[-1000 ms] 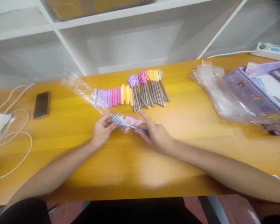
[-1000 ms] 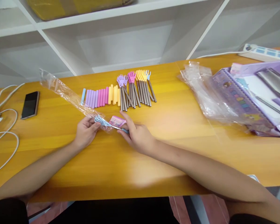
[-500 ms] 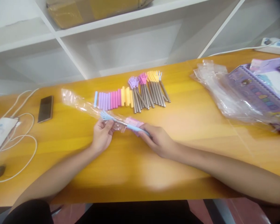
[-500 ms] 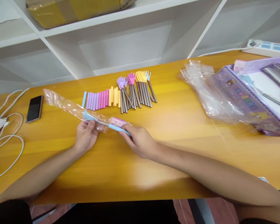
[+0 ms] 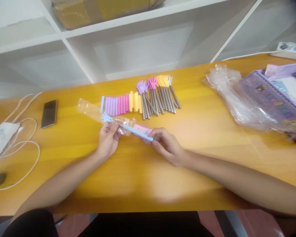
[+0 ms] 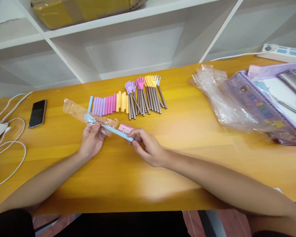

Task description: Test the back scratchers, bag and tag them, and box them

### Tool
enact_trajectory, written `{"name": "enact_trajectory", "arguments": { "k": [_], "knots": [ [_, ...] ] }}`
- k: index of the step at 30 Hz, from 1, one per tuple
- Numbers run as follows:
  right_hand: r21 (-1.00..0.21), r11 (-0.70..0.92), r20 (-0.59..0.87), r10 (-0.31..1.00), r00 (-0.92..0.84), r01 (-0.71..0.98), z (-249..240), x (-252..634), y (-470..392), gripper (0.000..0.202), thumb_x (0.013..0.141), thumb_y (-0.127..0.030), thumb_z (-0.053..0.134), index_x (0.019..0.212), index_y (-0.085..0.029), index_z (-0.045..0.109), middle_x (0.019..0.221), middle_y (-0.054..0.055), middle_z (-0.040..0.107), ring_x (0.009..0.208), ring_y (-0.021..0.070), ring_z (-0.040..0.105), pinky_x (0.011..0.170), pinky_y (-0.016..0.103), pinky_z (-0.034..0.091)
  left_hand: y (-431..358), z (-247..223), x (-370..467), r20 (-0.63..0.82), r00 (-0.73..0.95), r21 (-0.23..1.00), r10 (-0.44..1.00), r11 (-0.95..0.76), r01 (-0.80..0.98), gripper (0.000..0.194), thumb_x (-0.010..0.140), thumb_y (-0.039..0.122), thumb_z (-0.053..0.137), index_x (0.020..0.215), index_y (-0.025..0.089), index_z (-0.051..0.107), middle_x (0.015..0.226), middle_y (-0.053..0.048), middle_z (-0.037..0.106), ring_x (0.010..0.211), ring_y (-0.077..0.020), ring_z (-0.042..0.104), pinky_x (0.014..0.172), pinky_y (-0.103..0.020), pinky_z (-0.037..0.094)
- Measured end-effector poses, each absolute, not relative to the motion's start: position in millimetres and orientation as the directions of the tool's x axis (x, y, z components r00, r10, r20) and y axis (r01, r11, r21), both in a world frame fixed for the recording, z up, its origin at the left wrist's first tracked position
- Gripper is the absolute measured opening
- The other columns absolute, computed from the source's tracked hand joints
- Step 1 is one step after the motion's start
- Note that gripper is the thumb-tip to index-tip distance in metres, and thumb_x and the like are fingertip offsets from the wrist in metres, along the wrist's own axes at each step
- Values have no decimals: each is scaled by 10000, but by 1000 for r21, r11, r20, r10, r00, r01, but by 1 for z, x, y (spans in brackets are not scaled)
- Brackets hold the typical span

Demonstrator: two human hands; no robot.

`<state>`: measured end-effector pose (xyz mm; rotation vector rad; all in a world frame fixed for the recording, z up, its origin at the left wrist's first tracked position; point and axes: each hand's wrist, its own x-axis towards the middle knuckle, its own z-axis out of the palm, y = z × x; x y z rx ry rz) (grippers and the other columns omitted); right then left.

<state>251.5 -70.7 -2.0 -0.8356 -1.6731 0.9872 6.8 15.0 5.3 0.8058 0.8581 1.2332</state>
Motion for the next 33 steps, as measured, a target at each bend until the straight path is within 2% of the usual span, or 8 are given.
{"name": "enact_trajectory", "arguments": {
  "k": [4,9,15,19,23,26,31,33],
  "knots": [
    [-889,458,432,849,-304,16,-3,252,-69,127,1125,-236,500,1247,-235,537,1026,34,664,710,97,626,658,233,546,15,7,6,-97,151,888,984,155,-433,403,770,406,970,953,189,684,866,25,752,719,-100,717,648,-205,633],
    [-830,549,507,815,-280,94,-1,249,-65,108,1087,-207,588,1190,-233,571,1011,35,659,772,122,653,695,255,568,0,8,9,-102,236,906,966,188,-380,402,766,405,971,943,198,675,829,28,758,667,-117,720,655,-248,660],
    [-783,601,566,795,-220,161,-5,246,-64,327,985,-234,767,1232,-257,555,1024,35,583,767,145,597,613,261,533,-20,4,13,-143,333,925,932,246,-290,434,710,422,1002,903,175,702,812,-16,784,726,-174,767,719,-304,680],
    [-734,619,579,786,-216,280,-6,245,-66,500,927,-292,829,1328,-286,530,1131,79,560,859,190,604,592,282,550,-27,-1,12,-176,388,928,905,284,-243,453,732,453,984,962,178,707,920,-55,814,820,-213,787,770,-343,678],
    [-671,650,594,759,-266,357,-2,245,-67,518,957,-319,779,1403,-296,518,1225,107,555,1046,248,628,796,389,626,-28,-4,11,-170,395,924,903,286,-254,435,748,430,978,981,184,707,958,-48,819,864,-200,783,817,-329,669],
    [-668,673,601,739,-305,316,0,248,-64,517,970,-336,770,1421,-284,521,1239,116,545,1132,273,613,885,436,626,-25,-1,11,-171,397,921,902,289,-260,423,743,431,981,950,178,711,921,-43,816,829,-189,778,797,-317,665],
    [-776,603,526,780,-337,185,-2,252,-61,396,968,-352,785,1290,-294,562,1218,94,527,949,205,604,633,303,585,-18,6,12,-197,342,904,919,305,-300,447,704,425,1004,914,181,695,863,-17,792,762,-163,758,718,-270,641],
    [-765,618,544,771,-331,183,-3,252,-61,315,993,-308,753,1249,-289,571,1200,86,537,909,186,598,611,283,564,-15,6,11,-208,324,895,923,313,-318,457,696,419,1010,926,186,691,849,-2,782,748,-149,749,711,-256,634]
  ]
}}
